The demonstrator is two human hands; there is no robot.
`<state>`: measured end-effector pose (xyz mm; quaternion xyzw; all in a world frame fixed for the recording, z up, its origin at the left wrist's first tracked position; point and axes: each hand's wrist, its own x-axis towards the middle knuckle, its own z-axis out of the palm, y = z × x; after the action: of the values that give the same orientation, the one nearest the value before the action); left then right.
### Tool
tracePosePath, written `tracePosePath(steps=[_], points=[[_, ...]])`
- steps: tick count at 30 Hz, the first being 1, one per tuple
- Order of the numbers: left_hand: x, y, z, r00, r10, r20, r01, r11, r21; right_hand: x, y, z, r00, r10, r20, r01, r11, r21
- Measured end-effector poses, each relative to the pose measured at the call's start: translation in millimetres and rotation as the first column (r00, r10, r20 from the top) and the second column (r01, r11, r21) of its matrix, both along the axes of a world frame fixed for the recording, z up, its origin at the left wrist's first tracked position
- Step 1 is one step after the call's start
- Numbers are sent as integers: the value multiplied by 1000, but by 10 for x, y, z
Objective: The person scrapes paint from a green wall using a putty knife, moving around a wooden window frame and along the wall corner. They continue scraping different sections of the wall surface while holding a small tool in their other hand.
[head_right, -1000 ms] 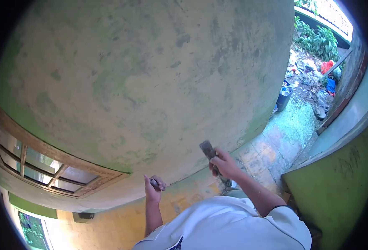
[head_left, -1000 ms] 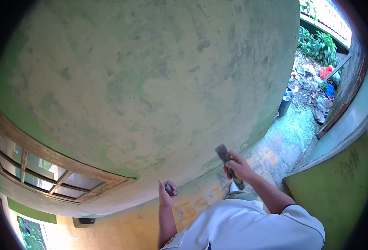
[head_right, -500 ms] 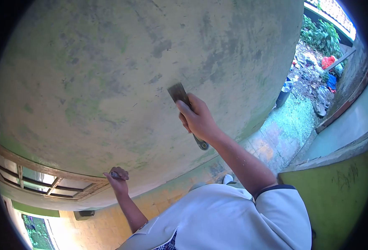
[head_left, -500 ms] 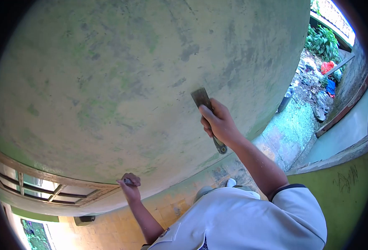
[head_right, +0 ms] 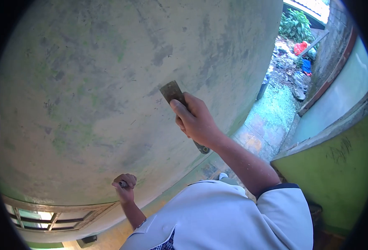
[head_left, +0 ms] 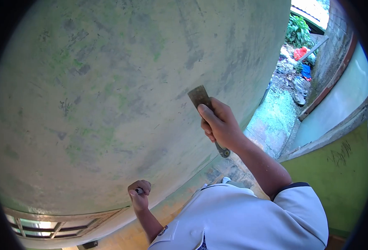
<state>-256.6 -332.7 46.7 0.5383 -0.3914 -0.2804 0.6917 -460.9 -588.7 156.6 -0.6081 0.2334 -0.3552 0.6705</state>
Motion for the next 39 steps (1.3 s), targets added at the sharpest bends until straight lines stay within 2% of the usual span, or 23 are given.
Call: tracePosePath(steps=[2,4,7,9,16,17,21,27,29,30,33,35,38,39], points=[[69,-58,-54,997,-78,-7,78,997,17,-96,49,-55,999,-16,-28,17,999,29],[107,-108,-111,989,-147,-11,147,989,29,-128,94,-99,996,60,-63,-55,996,76],[103,-152,-221,964,-262,-36,264,963,57,117,11,105,1000,1,-24,0,1000,19],[104,-163,-286,933,-354,-56,358,929,91,83,53,104,1000,-23,-13,24,999,39],[16,-245,-371,894,-434,-112,445,890,100,19,120,13,994,-37,-105,49,993,107],[10,-265,-369,887,-445,-118,457,884,98,109,67,150,994,-63,-93,69,995,67],[19,-307,-364,862,-497,-102,507,850,143,4,117,146,999,-26,-45,30,995,95],[71,-335,-402,857,-502,-115,513,852,106,-3,143,114,987,-11,-160,30,992,122],[66,-332,-393,844,-527,-100,537,833,135,135,17,245,998,-42,-51,45,997,58],[72,-356,-387,846,-525,-96,533,836,127,123,29,284,998,-38,-51,41,998,49],[54,-275,-406,842,-531,-97,540,829,144,-29,201,169,999,-40,-10,41,991,124],[36,-280,-421,850,-514,-117,526,841,124,-85,238,42,992,-28,-121,50,982,185],[34,-243,-490,843,-516,-154,535,834,137,104,88,158,992,-65,-109,74,994,84],[27,-217,-495,841,-518,-157,538,831,139,156,36,244,997,-52,-51,54,998,34]])
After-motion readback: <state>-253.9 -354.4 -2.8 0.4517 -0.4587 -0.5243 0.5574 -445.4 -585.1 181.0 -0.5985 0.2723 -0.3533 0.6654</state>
